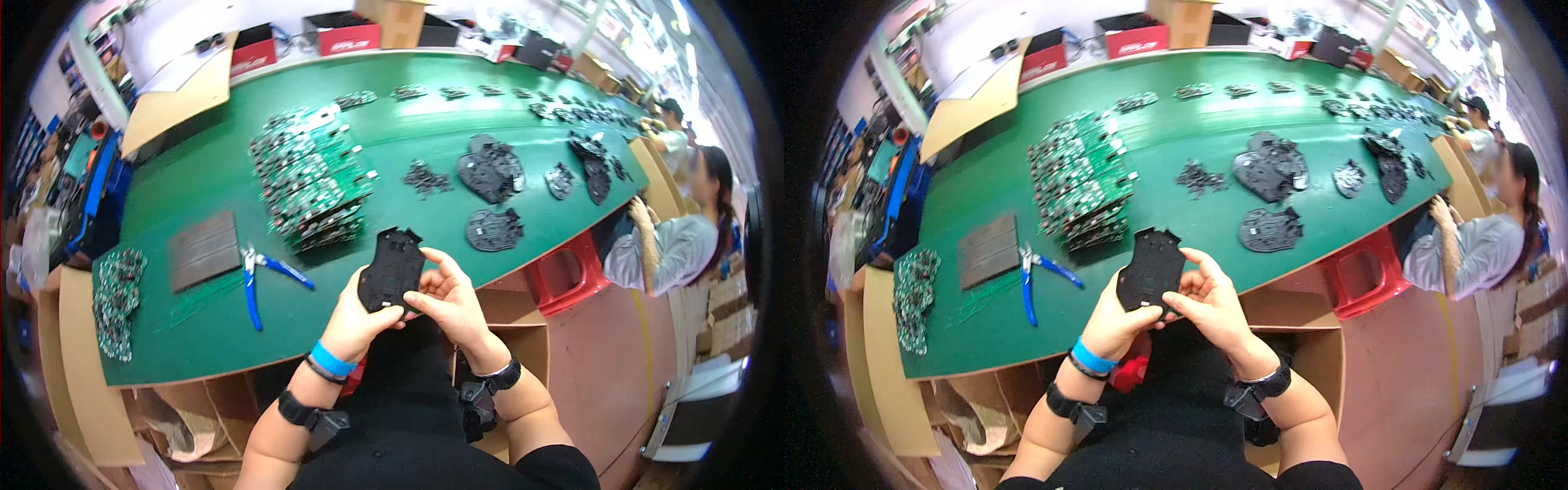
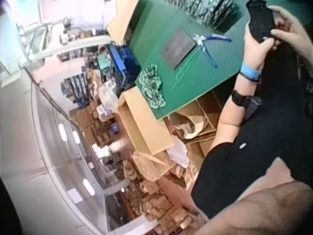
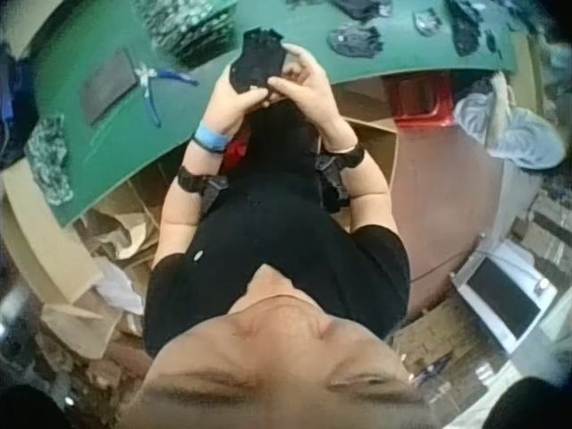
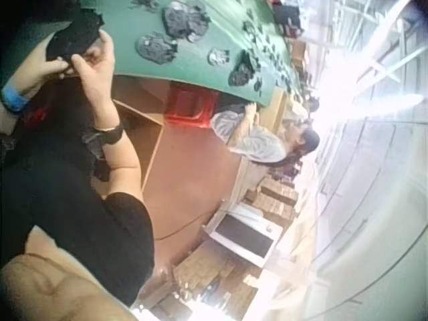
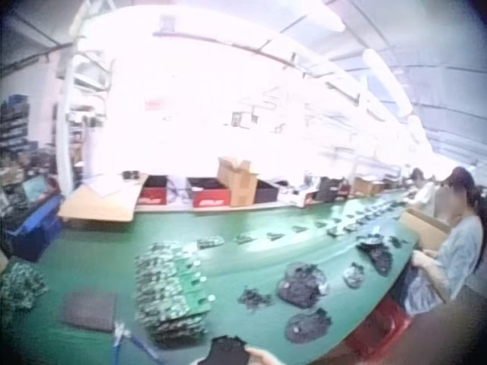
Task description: Assembling electronic components for computer mice on a production line.
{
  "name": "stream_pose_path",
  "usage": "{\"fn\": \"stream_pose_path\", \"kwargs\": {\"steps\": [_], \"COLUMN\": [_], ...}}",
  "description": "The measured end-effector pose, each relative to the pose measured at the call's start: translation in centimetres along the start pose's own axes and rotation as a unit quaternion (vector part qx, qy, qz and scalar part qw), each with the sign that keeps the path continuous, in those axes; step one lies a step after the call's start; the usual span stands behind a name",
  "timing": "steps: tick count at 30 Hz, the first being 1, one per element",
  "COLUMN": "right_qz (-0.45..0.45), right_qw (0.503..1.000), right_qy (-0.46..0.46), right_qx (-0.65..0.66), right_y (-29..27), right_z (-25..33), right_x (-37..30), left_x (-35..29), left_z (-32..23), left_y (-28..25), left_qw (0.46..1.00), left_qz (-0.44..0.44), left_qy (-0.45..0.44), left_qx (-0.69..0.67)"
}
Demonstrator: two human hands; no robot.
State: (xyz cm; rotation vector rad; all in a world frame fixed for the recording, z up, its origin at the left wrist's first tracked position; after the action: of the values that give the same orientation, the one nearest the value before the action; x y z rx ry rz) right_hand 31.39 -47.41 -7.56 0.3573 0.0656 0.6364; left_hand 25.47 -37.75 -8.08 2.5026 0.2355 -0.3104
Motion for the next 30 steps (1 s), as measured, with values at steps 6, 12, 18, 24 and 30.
{"fn": "stream_pose_path", "kwargs": {"steps": [6, 12, 18, 24, 30], "right_qz": [-0.178, -0.38, -0.423, -0.18, -0.187], "right_qw": [0.954, 0.876, 0.815, 0.749, 0.812], "right_qy": [-0.158, -0.135, -0.139, -0.102, -0.08], "right_qx": [-0.183, -0.265, -0.369, -0.63, -0.547], "right_y": [-11.4, -34.3, -40.0, -22.7, -23.1], "right_z": [10.4, 13.8, 14.4, 12.4, 9.5], "right_x": [2.8, 6.4, 9.2, 12.7, 13.1], "left_x": [0.2, 0.5, 0.9, 0.4, 0.8], "left_z": [1.2, 1.6, 2.3, 1.9, 2.2], "left_y": [-0.8, 0.0, 0.1, -0.5, -0.1], "left_qw": [0.997, 0.993, 0.993, 0.993, 0.992], "left_qz": [0.014, 0.036, 0.066, 0.049, 0.073], "left_qy": [-0.05, -0.026, -0.041, -0.037, -0.053], "left_qx": [0.051, 0.11, 0.087, 0.097, 0.093]}}
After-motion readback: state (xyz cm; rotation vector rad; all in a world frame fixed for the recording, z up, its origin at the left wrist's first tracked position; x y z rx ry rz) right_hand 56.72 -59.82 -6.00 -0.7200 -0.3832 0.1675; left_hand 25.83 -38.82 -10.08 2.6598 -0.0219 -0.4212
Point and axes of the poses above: each hand's wrist, its own x-axis towards the middle knuckle, its own y-axis out of the palm, z = x × y, the point moved 9 cm from there along x, towards the middle knuckle, and after that the axes turned 7 degrees about -y, right-handed, at the moved point
